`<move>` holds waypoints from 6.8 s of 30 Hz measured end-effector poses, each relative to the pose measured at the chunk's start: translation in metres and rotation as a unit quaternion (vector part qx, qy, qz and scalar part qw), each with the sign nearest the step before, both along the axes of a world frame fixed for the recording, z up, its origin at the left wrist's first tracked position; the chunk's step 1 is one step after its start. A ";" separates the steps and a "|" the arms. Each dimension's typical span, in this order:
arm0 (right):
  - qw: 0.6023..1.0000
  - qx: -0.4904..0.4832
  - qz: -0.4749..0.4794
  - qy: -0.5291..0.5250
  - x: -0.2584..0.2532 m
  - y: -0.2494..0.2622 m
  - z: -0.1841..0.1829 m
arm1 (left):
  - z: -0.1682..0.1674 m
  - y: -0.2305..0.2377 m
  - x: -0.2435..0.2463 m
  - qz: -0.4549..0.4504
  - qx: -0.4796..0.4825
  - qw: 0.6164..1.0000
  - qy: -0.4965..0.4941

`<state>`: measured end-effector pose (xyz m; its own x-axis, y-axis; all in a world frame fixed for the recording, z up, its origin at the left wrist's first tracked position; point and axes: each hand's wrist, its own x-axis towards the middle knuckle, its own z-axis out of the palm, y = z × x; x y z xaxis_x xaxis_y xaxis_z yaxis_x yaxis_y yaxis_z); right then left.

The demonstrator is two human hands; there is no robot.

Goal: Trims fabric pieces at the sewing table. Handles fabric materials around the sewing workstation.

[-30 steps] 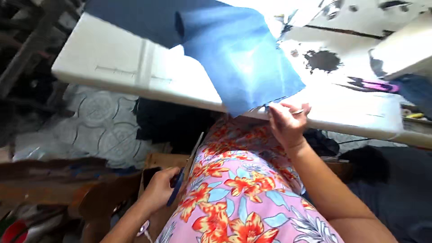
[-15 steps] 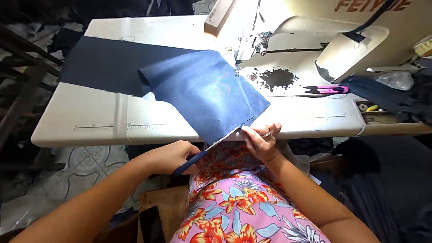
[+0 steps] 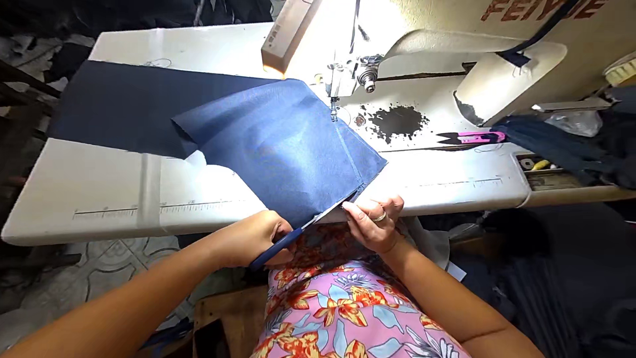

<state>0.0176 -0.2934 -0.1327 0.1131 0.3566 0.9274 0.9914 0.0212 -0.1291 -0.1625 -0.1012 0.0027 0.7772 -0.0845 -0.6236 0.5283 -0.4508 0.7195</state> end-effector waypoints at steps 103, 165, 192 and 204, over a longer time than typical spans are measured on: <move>0.896 -0.424 0.125 0.041 0.000 0.162 0.077 | -0.045 0.059 -0.111 0.552 0.495 0.659 -0.126; 0.656 -0.338 -0.232 0.634 0.032 -0.243 0.028 | -0.032 -0.077 0.190 0.003 0.384 0.853 -0.353; 0.806 -0.219 0.193 0.515 0.054 -0.164 0.098 | -0.024 -0.147 0.111 -0.012 -0.025 0.960 -0.280; 0.774 -0.218 0.228 0.549 0.054 -0.167 0.095 | -0.027 -0.162 0.124 0.013 -0.049 0.960 -0.275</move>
